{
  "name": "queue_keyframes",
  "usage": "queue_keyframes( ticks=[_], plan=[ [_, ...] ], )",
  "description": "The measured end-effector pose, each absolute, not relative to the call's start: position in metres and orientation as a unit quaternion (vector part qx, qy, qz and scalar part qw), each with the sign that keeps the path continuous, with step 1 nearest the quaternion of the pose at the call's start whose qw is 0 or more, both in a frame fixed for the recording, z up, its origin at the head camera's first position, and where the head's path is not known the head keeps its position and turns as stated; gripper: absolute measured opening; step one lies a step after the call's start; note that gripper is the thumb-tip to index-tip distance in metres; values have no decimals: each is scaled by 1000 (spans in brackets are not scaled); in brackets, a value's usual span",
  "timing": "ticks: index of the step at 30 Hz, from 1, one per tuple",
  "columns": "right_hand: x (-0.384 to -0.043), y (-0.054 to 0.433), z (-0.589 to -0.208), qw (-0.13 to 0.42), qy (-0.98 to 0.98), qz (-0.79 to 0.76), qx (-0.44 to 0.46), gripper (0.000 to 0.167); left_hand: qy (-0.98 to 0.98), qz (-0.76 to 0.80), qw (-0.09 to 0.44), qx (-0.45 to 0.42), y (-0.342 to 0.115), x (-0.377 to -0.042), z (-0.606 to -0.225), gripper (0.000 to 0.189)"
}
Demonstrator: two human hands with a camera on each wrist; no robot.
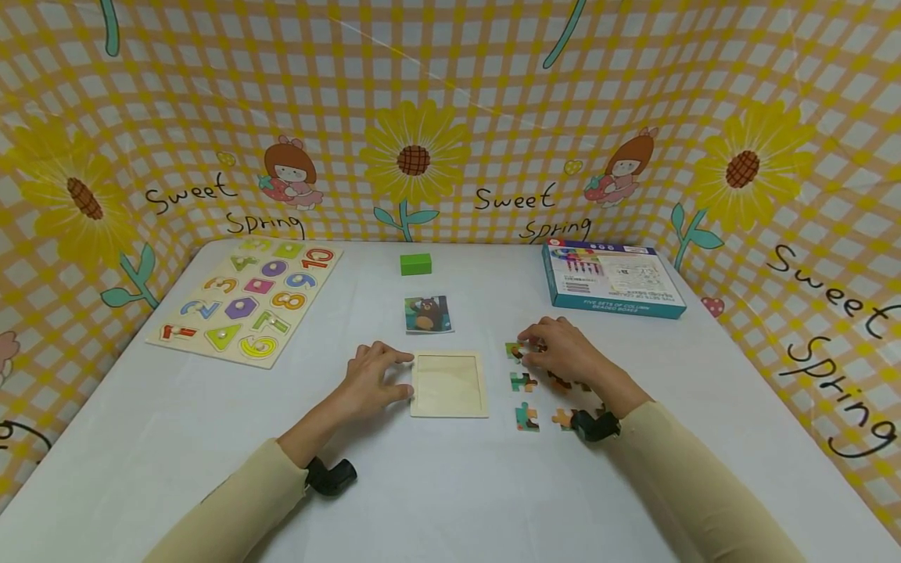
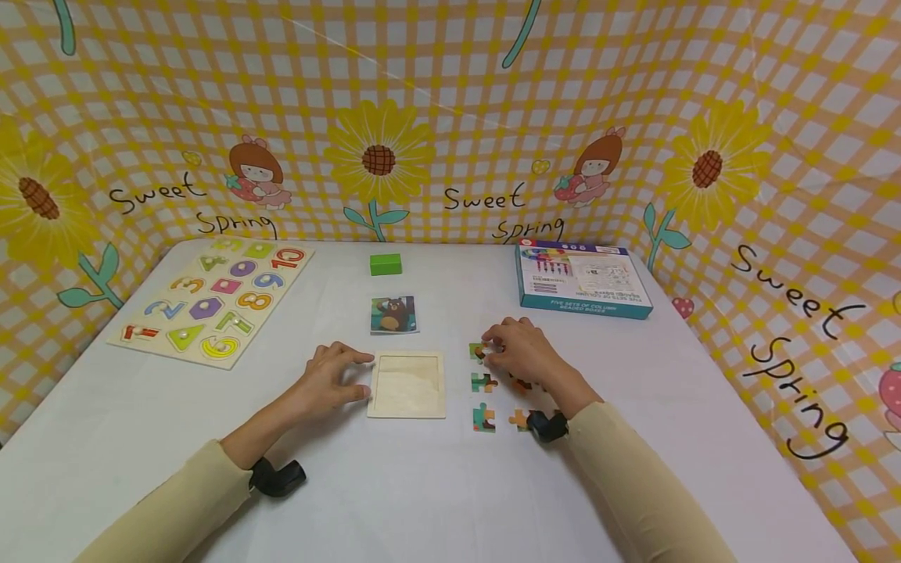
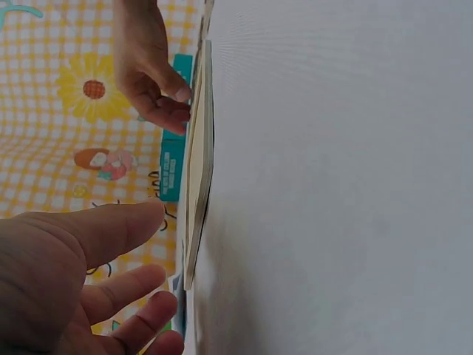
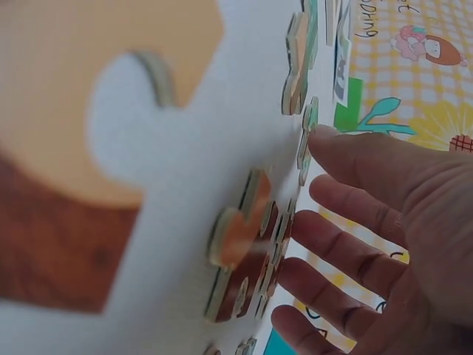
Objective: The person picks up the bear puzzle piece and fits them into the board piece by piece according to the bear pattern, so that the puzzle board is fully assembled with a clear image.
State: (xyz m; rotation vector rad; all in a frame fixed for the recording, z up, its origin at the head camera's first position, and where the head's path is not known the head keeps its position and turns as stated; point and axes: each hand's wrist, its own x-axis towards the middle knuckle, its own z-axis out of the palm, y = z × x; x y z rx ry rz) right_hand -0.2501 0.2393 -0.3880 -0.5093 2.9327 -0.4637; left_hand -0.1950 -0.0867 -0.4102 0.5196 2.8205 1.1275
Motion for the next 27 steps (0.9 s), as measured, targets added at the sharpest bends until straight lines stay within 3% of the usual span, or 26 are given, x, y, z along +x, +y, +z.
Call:
queue_keyframes(
  ticks=[27],
  plan=[
    [-253, 239, -393, 46, 975, -145, -165, 30, 916, 369, 39, 153, -85, -201, -420, 44]
  ],
)
